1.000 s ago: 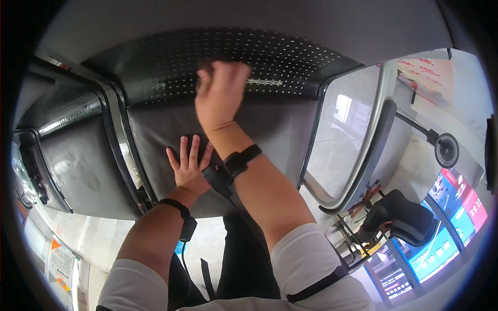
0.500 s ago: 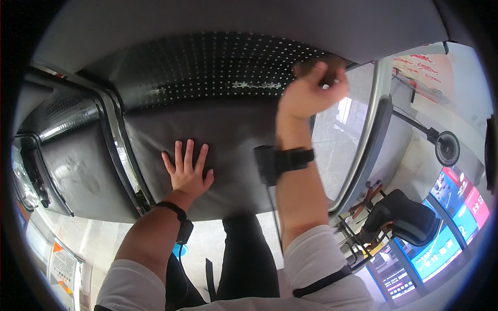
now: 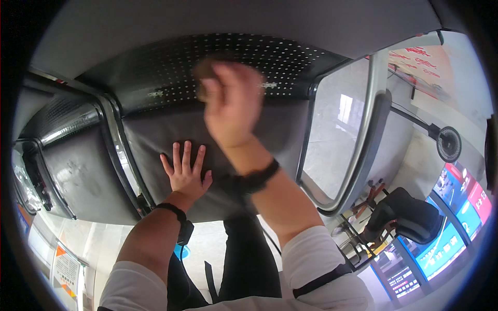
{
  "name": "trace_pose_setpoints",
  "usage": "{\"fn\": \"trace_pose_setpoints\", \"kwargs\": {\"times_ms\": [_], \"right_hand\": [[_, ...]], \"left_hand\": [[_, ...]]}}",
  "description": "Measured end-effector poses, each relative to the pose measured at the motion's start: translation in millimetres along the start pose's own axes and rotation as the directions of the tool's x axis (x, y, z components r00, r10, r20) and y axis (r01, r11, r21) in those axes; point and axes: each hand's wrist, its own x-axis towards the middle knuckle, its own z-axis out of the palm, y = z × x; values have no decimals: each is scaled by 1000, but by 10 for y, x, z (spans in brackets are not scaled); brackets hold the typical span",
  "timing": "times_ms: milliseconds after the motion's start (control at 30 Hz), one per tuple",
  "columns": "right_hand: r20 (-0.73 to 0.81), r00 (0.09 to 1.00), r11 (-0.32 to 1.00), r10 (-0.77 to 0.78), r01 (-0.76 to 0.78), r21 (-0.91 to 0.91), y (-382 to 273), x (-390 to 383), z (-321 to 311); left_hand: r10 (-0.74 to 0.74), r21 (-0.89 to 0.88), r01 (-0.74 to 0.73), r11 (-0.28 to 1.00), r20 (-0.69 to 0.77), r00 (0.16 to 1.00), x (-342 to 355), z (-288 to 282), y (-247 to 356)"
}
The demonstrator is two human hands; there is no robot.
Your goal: Cleaning public seating chairs and a wall surface with a cloth.
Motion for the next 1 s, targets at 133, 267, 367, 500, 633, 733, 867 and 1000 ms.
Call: {"fn": "trace_pose_setpoints", "kwargs": {"times_ms": [133,267,367,500,633,733,867,1000], "right_hand": [[-397,901,946,175,-266,-186,766,227,-885],[-493,854,926,167,-308,-220,1021,575,-982],[-552,796,933,248,-349,-85,925,616,-809],[-434,890,943,142,-255,-215,692,579,-664],[-420,895,984,148,-176,-29,571,577,-608],[-43,984,984,-174,172,-37,432,586,-533],[148,981,963,-124,83,257,272,470,-496],[-61,985,986,161,-164,-37,554,271,-947]], "left_hand": [[13,-32,-16,999,-79,997,35,-21,30],[33,-24,-36,999,-111,993,53,26,41],[34,-22,-37,999,-114,993,31,53,25],[15,-10,-16,1000,-87,996,14,14,48],[44,9,-43,999,-79,996,61,-23,85],[46,28,-44,999,-77,996,56,-29,87],[24,31,-22,999,-65,998,68,-7,81],[32,43,-28,999,-97,995,18,2,15]]}}
